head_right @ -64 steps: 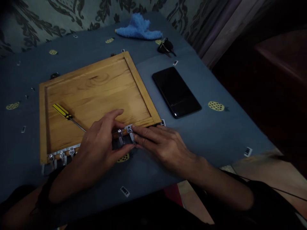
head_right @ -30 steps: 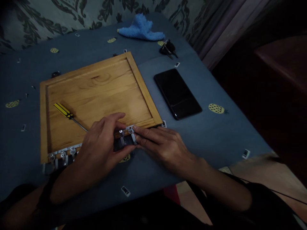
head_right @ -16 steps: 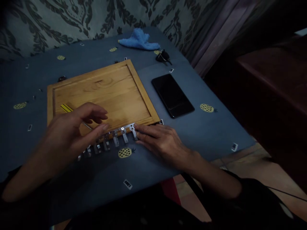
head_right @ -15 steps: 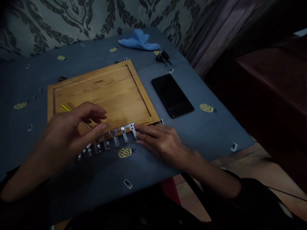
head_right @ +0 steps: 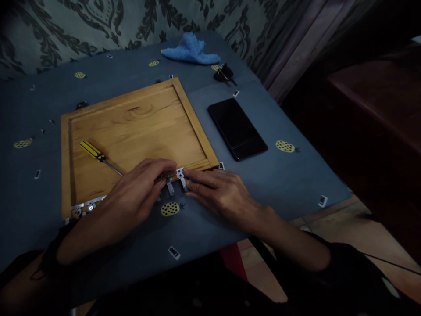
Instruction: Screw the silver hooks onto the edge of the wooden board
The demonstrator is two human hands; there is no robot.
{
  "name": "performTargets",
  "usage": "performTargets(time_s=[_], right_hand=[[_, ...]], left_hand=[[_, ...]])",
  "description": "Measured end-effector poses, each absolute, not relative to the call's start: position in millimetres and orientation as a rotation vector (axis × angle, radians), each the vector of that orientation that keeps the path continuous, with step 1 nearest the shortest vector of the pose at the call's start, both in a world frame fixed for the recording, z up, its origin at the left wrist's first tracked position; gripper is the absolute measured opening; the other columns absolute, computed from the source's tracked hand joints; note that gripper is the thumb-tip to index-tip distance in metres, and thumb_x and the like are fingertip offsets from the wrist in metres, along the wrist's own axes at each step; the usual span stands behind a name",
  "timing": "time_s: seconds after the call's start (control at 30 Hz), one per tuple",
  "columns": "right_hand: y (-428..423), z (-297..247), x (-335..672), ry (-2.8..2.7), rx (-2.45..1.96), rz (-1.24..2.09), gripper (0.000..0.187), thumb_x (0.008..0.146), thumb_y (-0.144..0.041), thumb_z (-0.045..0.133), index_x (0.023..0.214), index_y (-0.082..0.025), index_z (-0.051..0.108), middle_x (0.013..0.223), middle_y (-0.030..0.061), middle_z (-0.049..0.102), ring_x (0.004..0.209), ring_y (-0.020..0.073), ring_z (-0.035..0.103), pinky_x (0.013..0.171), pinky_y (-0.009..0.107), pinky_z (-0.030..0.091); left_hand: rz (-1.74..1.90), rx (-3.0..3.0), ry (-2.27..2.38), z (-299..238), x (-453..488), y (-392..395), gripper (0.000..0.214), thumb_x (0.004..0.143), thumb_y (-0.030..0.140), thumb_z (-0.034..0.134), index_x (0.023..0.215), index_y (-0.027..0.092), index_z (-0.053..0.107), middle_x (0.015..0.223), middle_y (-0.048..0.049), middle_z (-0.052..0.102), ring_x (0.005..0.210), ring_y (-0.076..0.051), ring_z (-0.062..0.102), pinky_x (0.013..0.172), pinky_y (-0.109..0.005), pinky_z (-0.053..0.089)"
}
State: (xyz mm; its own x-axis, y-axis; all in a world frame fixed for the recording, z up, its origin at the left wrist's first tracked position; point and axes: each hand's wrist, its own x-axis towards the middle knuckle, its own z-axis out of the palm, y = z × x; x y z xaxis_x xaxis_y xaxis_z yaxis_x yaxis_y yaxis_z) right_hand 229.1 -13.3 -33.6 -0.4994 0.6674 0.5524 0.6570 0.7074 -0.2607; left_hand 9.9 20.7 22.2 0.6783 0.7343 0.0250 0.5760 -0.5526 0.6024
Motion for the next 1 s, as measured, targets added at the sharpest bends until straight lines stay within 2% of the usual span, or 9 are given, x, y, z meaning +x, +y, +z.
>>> performTargets(time_s=[0.17,0.47,0.7,0.87,1.0], right_hand=[[-12.5,-32.7,227.8,-2.266,-0.993,0.009,0.012,0.093,-0.017,0.061,0.099,-0.015,0.071,0.108,0.0093,0.077,0.082,0.0177,0.076,0.067,0.031,0.064],[-13.8,-35.9,230.5,-2.278,-1.009,0.012,0.011,0.094,-0.019,0.06,0.099,-0.017,0.07,0.11,0.0084,0.076,0.085,0.0167,0.076,0.069,0.029,0.063],[-14.2,-36.0,230.0,-2.286,-1.011,0.037,0.012,0.094,-0.018,0.06,0.098,-0.015,0.07,0.108,0.0105,0.077,0.085,0.0176,0.076,0.068,0.029,0.063],[-13.3,-34.7,228.4,-2.305,-1.043,0.015,0.014,0.096,-0.02,0.057,0.098,-0.016,0.07,0.11,0.0089,0.076,0.086,0.0162,0.076,0.071,0.029,0.063],[-15.0,-34.6,230.5,-2.305,-1.033,0.031,0.021,0.099,-0.023,0.051,0.1,-0.018,0.071,0.111,0.0086,0.076,0.085,0.0171,0.076,0.07,0.029,0.065]], left_hand=[[0.371,2.27,0.996,17.9,9.6,20.8,0.042,0.087,0.001,0.037,0.122,0.021,0.049,0.114,-0.0068,0.065,0.111,-0.019,0.061,0.097,-0.037,0.053],[0.375,2.238,1.066,15.1,11.2,23.2,0.039,0.089,0.008,0.038,0.125,0.021,0.05,0.11,-0.0075,0.066,0.106,-0.021,0.064,0.094,-0.04,0.055],[0.377,2.239,1.078,11.6,10.0,23.4,0.039,0.091,0.01,0.038,0.127,0.02,0.05,0.116,-0.0091,0.066,0.11,-0.021,0.063,0.095,-0.04,0.055],[0.455,2.335,1.051,25.7,-3.8,32.8,0.038,0.094,0.013,0.037,0.13,0.016,0.05,0.122,-0.0093,0.067,0.114,-0.019,0.064,0.098,-0.034,0.053],[0.597,2.42,1.272,53.7,-36.6,55.4,0.031,0.097,0.024,0.039,0.123,0.021,0.055,0.11,-0.0037,0.073,0.096,-0.017,0.071,0.083,-0.029,0.054]])
